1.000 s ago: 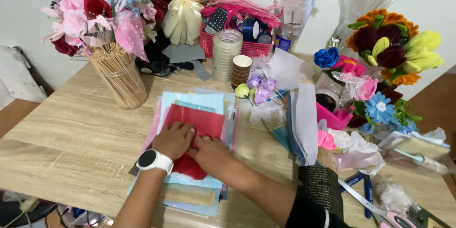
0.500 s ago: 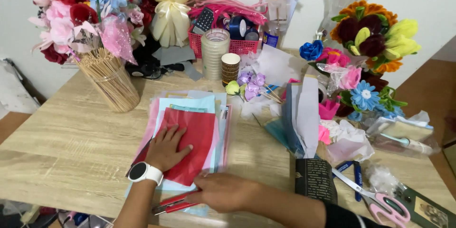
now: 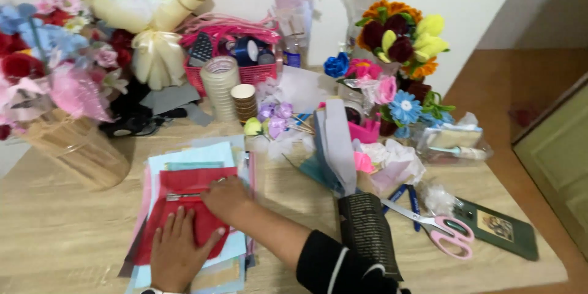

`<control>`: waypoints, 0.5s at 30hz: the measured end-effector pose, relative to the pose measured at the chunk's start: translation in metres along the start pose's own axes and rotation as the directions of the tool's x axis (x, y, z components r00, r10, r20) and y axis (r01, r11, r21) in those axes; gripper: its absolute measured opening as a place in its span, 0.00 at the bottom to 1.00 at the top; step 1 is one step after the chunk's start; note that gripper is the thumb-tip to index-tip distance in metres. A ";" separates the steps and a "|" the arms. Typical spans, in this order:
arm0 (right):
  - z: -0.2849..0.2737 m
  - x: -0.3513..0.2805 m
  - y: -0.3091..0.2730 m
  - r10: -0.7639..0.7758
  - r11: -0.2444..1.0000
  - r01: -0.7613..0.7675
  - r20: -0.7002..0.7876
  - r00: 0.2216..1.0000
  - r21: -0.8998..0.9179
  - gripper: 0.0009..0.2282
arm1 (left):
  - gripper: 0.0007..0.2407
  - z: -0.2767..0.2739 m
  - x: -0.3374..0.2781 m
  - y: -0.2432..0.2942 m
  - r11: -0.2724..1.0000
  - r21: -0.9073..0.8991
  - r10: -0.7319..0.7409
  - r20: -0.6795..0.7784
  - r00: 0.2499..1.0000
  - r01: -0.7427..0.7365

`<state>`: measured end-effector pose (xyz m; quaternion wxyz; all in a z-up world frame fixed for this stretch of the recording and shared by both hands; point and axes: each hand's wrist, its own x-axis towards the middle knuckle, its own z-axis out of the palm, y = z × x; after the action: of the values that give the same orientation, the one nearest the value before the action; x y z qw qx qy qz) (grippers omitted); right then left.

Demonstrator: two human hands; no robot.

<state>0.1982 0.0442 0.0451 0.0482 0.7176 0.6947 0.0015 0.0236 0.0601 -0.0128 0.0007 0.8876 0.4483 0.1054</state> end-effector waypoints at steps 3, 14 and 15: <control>-0.070 -0.046 0.022 -0.057 0.966 -0.002 0.222 0.973 0.258 0.25 | 0.45 0.024 -0.008 -0.001 0.998 0.055 0.038 -0.230 0.972 -0.026; -0.082 -0.335 0.179 0.471 0.749 -0.227 -0.259 0.843 0.622 0.13 | 0.21 -0.100 -0.024 0.166 0.846 -0.259 0.368 -0.349 0.862 -0.466; -0.071 -0.352 0.187 0.649 0.633 -0.390 -0.185 0.738 0.669 0.11 | 0.18 -0.106 -0.027 0.194 0.704 -0.465 0.475 -0.255 0.842 -0.538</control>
<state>0.3677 -0.3072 0.1518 -0.3261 0.8508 0.4092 -0.0498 0.1425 -0.0871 0.1049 0.1849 0.9345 0.1406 0.2698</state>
